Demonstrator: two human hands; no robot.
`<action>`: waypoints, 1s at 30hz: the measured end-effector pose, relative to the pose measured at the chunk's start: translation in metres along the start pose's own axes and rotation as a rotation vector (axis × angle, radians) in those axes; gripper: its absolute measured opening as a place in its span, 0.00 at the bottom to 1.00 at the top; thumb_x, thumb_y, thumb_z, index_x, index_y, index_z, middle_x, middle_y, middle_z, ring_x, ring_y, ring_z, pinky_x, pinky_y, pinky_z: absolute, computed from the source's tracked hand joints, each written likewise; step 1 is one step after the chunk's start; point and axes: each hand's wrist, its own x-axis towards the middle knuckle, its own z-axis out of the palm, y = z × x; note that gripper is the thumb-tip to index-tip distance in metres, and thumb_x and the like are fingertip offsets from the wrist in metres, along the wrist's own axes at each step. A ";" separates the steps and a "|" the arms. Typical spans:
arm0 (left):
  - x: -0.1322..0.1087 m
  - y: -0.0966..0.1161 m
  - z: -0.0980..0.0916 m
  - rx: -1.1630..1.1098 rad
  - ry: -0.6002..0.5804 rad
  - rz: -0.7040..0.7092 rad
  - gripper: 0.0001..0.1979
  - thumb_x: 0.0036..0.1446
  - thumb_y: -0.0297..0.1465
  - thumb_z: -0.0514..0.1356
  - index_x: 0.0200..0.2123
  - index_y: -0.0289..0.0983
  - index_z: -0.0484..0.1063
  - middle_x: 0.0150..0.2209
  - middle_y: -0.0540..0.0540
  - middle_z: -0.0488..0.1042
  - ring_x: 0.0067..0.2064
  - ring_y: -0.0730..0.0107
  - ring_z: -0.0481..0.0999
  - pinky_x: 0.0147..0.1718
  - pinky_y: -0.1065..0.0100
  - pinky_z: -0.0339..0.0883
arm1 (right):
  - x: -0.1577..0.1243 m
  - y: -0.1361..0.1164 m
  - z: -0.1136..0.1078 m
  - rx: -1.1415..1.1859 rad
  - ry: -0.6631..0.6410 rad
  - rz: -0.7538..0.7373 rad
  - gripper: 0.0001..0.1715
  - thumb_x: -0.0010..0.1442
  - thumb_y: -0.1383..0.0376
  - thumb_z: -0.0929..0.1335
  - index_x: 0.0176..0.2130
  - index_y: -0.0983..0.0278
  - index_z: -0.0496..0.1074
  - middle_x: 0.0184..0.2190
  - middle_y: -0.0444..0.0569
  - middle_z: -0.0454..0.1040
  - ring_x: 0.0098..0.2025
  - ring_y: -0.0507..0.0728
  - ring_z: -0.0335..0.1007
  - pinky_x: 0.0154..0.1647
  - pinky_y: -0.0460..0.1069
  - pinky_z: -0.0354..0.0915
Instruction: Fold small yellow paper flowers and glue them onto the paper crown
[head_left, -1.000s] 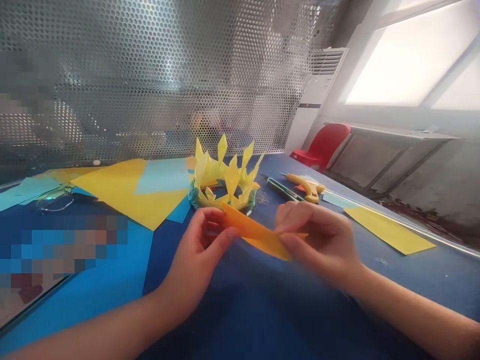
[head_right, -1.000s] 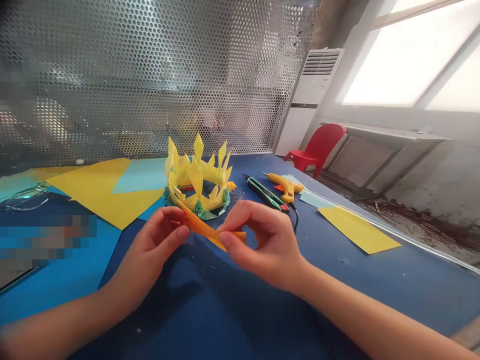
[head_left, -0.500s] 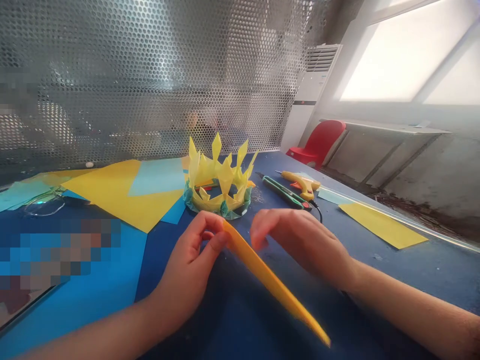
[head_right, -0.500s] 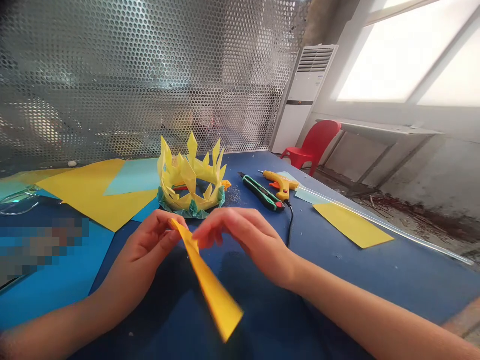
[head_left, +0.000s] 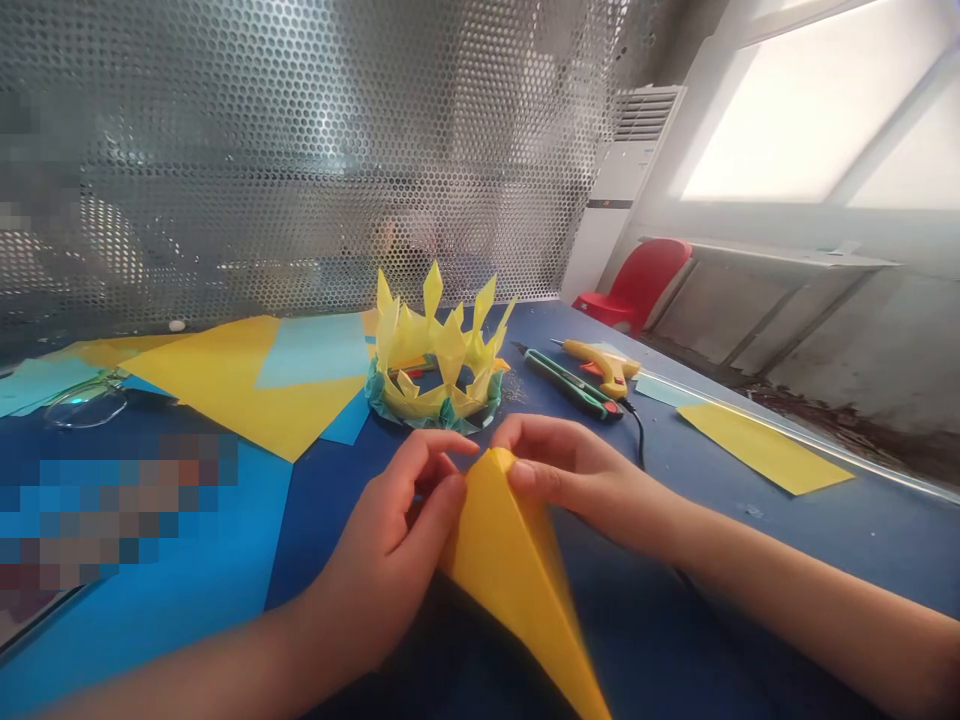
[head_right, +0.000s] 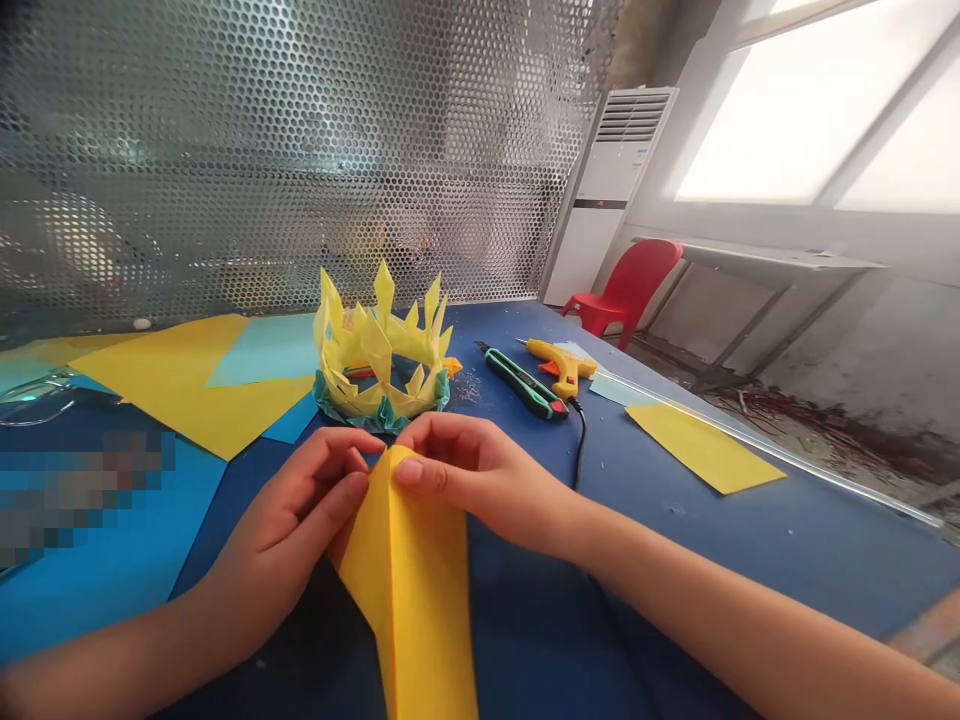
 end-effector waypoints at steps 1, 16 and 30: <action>0.000 0.001 0.000 0.069 0.013 0.010 0.07 0.66 0.40 0.52 0.43 0.49 0.69 0.32 0.55 0.69 0.33 0.73 0.69 0.29 0.74 0.61 | 0.000 0.000 -0.001 -0.018 0.008 0.013 0.21 0.50 0.53 0.76 0.33 0.65 0.69 0.28 0.40 0.70 0.31 0.47 0.65 0.31 0.42 0.60; 0.003 0.000 0.002 0.449 0.160 0.018 0.10 0.59 0.43 0.58 0.32 0.45 0.73 0.34 0.51 0.77 0.41 0.57 0.72 0.38 0.59 0.63 | 0.003 0.001 -0.003 -0.440 0.151 0.068 0.14 0.49 0.56 0.76 0.31 0.64 0.79 0.29 0.44 0.78 0.32 0.51 0.71 0.32 0.46 0.64; 0.006 0.004 0.000 0.293 0.146 0.021 0.09 0.57 0.37 0.61 0.27 0.41 0.73 0.28 0.51 0.76 0.32 0.66 0.74 0.30 0.67 0.64 | 0.000 -0.001 -0.002 -0.473 0.156 -0.003 0.08 0.49 0.60 0.76 0.28 0.62 0.79 0.28 0.44 0.79 0.31 0.52 0.72 0.33 0.46 0.66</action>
